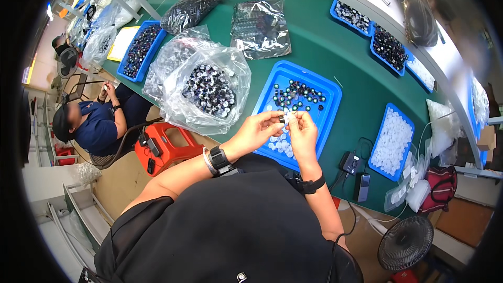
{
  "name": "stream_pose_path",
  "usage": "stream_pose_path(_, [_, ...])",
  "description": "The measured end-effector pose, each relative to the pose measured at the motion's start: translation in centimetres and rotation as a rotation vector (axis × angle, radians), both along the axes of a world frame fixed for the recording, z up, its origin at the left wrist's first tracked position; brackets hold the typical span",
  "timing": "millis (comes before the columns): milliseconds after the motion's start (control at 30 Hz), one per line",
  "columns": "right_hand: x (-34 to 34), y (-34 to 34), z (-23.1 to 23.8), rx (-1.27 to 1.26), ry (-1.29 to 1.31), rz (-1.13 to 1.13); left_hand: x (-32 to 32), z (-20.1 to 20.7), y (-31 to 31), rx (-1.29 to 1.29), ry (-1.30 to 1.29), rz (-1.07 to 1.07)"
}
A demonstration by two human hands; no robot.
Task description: The person sits at a green workbench in a factory setting and assembles small electronic components. They pick up a white plastic piece and a black cylindrical part from blue trays, fit them together by hand, and place the finished unit into a clear plastic bag. The process is repeated continuously throughout the clip.
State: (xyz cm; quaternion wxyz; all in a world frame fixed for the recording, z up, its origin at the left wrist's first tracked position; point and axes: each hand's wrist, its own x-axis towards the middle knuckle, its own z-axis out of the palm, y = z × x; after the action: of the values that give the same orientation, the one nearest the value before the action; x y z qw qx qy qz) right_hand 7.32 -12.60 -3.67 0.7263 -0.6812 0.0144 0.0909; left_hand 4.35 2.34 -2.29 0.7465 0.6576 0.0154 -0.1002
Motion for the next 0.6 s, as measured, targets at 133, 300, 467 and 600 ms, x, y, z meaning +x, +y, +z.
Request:
stream_pose_path(133, [-0.1, 0.4, 0.2, -0.062, -0.086, -0.023, 0.3, 1.3, 0.2, -0.165, 0.268, 0.037])
stream_pose_path(300, [-0.1, 0.4, 0.1, -0.102, -0.106, -0.003, 0.2, 0.6, 0.3, 0.077, 0.047, -0.027])
stream_pose_path(467, [0.5, -0.2, -0.2, -0.075, 0.026, 0.059, 0.5, 1.4, 0.4, 0.287, -0.014, -0.069])
stream_pose_path(600, [0.4, 0.0, -0.3, -0.066, -0.062, 0.033, 0.8, 1.4, 0.2, 0.273, 0.039, -0.074])
